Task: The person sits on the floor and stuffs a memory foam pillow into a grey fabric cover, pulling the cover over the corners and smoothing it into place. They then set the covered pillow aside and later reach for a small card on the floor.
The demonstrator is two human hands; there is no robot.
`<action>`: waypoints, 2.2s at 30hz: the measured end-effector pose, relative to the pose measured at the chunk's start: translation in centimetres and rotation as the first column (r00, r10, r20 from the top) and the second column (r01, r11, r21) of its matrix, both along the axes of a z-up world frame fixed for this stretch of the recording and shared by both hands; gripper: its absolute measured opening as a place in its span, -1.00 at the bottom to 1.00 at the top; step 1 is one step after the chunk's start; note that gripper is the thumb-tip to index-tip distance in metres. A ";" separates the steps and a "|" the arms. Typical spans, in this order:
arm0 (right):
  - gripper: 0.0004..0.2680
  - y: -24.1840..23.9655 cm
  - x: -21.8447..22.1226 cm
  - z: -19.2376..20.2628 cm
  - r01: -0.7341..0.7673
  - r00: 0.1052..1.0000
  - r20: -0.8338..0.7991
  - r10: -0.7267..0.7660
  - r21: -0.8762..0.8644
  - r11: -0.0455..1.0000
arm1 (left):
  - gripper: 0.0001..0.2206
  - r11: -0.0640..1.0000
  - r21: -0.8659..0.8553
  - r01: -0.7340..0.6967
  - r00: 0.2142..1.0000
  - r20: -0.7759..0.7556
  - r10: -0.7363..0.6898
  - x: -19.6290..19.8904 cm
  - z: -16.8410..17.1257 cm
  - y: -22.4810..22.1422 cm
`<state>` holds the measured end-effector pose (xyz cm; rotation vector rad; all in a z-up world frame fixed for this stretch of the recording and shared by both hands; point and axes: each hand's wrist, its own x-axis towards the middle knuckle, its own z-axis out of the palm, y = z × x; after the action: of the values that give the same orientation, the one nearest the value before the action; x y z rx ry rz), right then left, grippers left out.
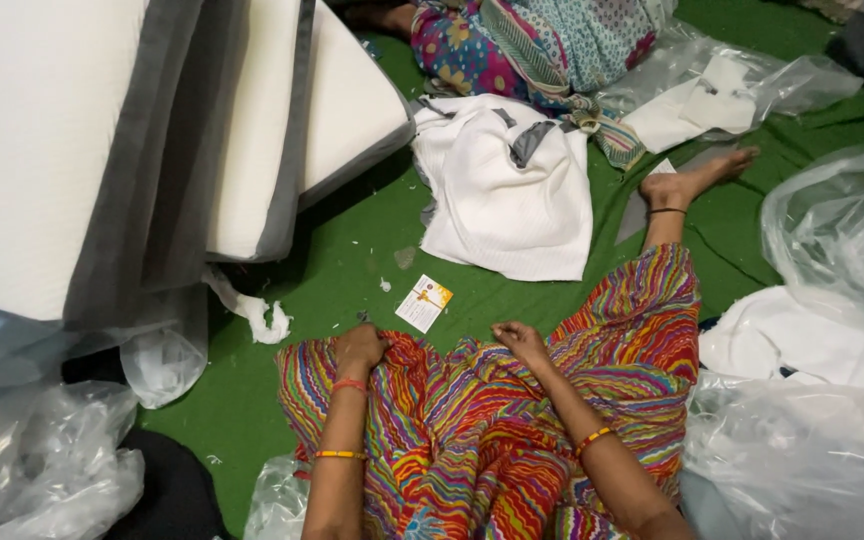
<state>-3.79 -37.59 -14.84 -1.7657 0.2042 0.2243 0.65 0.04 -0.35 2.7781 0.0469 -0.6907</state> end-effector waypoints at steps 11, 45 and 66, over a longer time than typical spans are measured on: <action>-0.74 0.3 -0.4 0.9 0.003 1.000 0.020 -0.003 0.011 1.000 | -0.46 1.000 -0.015 -0.015 1.000 0.007 0.015 0.2 -0.5 0.1; -0.73 0.7 -0.7 3.1 -0.011 1.000 -0.017 0.010 -0.101 0.995 | -0.53 1.000 -0.018 0.004 1.000 0.007 -0.004 0.4 -1.0 0.2; -0.75 -0.2 0.0 -1.5 0.004 0.999 0.041 -0.005 0.016 1.000 | -0.51 1.000 -0.019 -0.005 1.000 0.008 0.005 0.4 -1.1 0.2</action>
<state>-3.78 -37.76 -16.31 -1.7526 0.1764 0.1860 1.07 0.25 -1.49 2.7618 0.0454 -0.6750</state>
